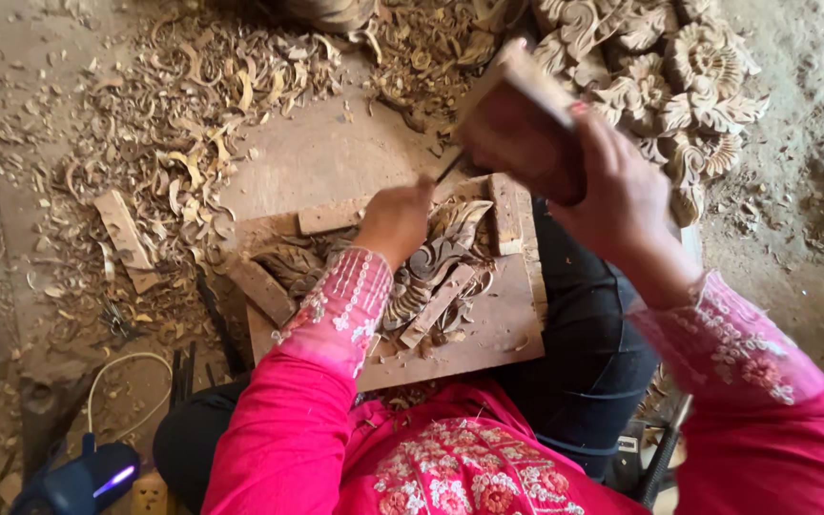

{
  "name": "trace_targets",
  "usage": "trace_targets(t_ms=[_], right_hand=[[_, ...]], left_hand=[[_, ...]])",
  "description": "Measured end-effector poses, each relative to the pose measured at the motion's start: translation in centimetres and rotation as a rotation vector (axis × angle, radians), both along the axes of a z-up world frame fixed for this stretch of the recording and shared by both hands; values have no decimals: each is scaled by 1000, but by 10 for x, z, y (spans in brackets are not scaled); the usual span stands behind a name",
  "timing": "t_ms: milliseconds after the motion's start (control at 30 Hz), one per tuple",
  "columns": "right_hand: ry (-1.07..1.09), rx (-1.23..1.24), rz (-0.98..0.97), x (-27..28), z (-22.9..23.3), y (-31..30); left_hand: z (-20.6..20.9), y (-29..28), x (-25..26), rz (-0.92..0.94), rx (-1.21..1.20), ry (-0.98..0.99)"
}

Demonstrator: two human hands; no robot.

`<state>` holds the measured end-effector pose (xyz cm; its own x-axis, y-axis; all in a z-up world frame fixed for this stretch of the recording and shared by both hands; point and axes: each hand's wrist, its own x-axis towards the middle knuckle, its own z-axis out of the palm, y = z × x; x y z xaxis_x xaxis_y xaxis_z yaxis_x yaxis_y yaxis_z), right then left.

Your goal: The person carves a floral design into a rectangular piece of wood using a chisel and a wooden mallet. They repeatedly strike the chisel to shape the wood, then lift the finished carving to inspect it before placing it aside.

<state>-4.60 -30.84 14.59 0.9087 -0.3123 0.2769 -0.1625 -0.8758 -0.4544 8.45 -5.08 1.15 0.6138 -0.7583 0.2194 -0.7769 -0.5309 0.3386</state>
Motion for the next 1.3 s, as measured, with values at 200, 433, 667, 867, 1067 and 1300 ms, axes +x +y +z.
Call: trace_targets(t_ms=[200, 433, 667, 867, 1067, 1300], right_hand=[[-157, 83, 34, -30, -10, -6], [473, 374, -20, -59, -27, 19], [484, 282, 79, -61, -46, 21], [520, 320, 15, -51, -33, 24], [-35, 252, 373, 6, 29, 35], [-437, 333, 439, 145, 44, 112]], left_hand=[[2, 22, 3, 507, 29, 258], [5, 65, -10, 756, -712, 607], [-3, 70, -23, 834, -718, 588], [-13, 69, -20, 845, -764, 575], [-18, 63, -15, 818, -646, 465], [-14, 51, -13, 723, -468, 257]])
